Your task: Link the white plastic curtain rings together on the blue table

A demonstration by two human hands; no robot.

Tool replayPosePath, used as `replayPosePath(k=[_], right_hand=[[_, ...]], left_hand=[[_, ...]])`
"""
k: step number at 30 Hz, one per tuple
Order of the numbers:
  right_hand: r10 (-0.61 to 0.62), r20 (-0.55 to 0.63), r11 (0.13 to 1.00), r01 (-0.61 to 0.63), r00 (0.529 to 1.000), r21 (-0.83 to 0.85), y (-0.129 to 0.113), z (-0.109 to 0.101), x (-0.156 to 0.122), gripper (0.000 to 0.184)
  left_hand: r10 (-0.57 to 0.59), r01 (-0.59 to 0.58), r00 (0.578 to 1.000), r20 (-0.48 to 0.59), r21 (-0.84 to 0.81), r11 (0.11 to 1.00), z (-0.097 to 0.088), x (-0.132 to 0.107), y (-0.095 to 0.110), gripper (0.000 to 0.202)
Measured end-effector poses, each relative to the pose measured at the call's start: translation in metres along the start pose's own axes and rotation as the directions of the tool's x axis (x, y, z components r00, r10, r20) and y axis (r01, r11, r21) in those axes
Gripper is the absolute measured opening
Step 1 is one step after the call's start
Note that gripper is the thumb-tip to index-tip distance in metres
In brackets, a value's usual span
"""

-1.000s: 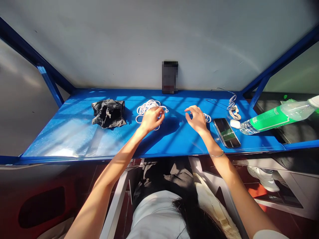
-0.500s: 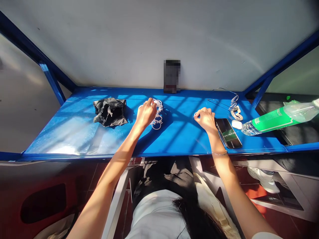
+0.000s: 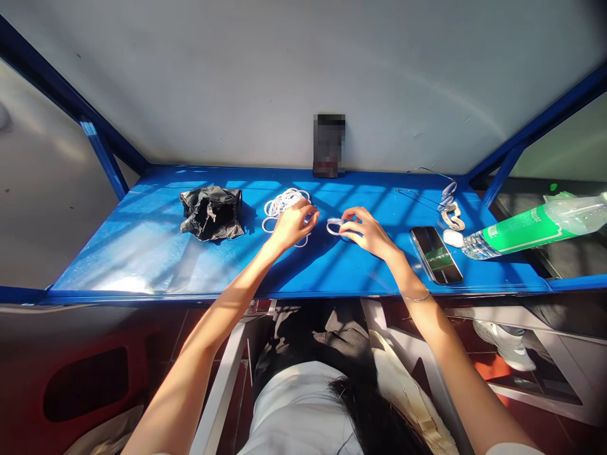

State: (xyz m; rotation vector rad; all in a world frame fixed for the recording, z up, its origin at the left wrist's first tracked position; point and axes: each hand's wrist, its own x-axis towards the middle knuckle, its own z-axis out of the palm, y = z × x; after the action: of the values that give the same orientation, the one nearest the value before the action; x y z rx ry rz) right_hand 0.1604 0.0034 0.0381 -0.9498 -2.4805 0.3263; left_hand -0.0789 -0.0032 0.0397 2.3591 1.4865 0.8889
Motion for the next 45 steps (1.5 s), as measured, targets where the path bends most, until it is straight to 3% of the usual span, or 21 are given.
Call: replayPosePath(k=[5, 10, 14, 18, 23, 28, 33, 37, 40, 45], right_hand=[[-0.144, -0.121, 0.988, 0.150, 0.982, 0.046, -0.001, 0.011, 0.000, 0.013], [-0.202, -0.143, 0.976, 0.211, 0.969, 0.050, -0.004, 0.013, 0.000, 0.013], [-0.130, -0.123, 0.978, 0.147, 0.984, 0.148, -0.011, 0.011, 0.000, 0.009], [0.017, -0.109, 0.937, 0.022, 0.994, 0.348, -0.015, 0.012, 0.001, 0.012], [0.205, -0.105, 0.840, -0.120, 0.973, 0.530, -0.012, 0.021, 0.003, 0.017], [0.352, -0.033, 0.745, -0.259, 0.935, 0.615, -0.011, 0.022, 0.004, 0.013], [0.364, 0.196, 0.531, -0.376, 0.910, 0.759, -0.017, 0.015, 0.006, 0.026], [0.283, 0.414, 0.413, -0.499, 0.865, 0.762, -0.022, 0.007, 0.005, 0.034], [0.238, 0.435, 0.346, -0.495, 0.868, 0.797, -0.025, 0.005, 0.004, 0.040], [0.185, 0.454, 0.162, -0.483, 0.871, 0.860, -0.027, 0.014, 0.005, 0.048]], left_hand=[[0.035, -0.004, 0.989, 0.141, -0.217, 0.976, 0.016, -0.005, 0.013, 0.037], [-0.085, 0.194, 0.964, 0.253, -0.447, 0.873, 0.022, -0.006, 0.011, 0.037], [-0.122, 0.334, 0.931, 0.345, -0.664, 0.668, 0.021, -0.005, 0.009, 0.042], [-0.122, 0.360, 0.927, 0.355, -0.747, 0.559, 0.018, -0.004, 0.014, 0.040], [-0.104, 0.347, 0.933, 0.344, -0.782, 0.518, 0.018, -0.004, 0.017, 0.040], [0.040, 0.290, 0.928, 0.369, -0.788, 0.542, 0.022, -0.005, 0.013, 0.040], [0.128, 0.265, 0.906, 0.403, -0.776, 0.573, 0.021, -0.006, 0.017, 0.045], [0.196, 0.343, 0.849, 0.490, -0.794, 0.503, 0.015, -0.007, 0.026, 0.049], [0.224, 0.416, 0.814, 0.535, -0.808, 0.417, 0.012, -0.008, 0.030, 0.050], [0.198, 0.410, 0.847, 0.493, -0.843, 0.348, 0.015, -0.007, 0.033, 0.056]])
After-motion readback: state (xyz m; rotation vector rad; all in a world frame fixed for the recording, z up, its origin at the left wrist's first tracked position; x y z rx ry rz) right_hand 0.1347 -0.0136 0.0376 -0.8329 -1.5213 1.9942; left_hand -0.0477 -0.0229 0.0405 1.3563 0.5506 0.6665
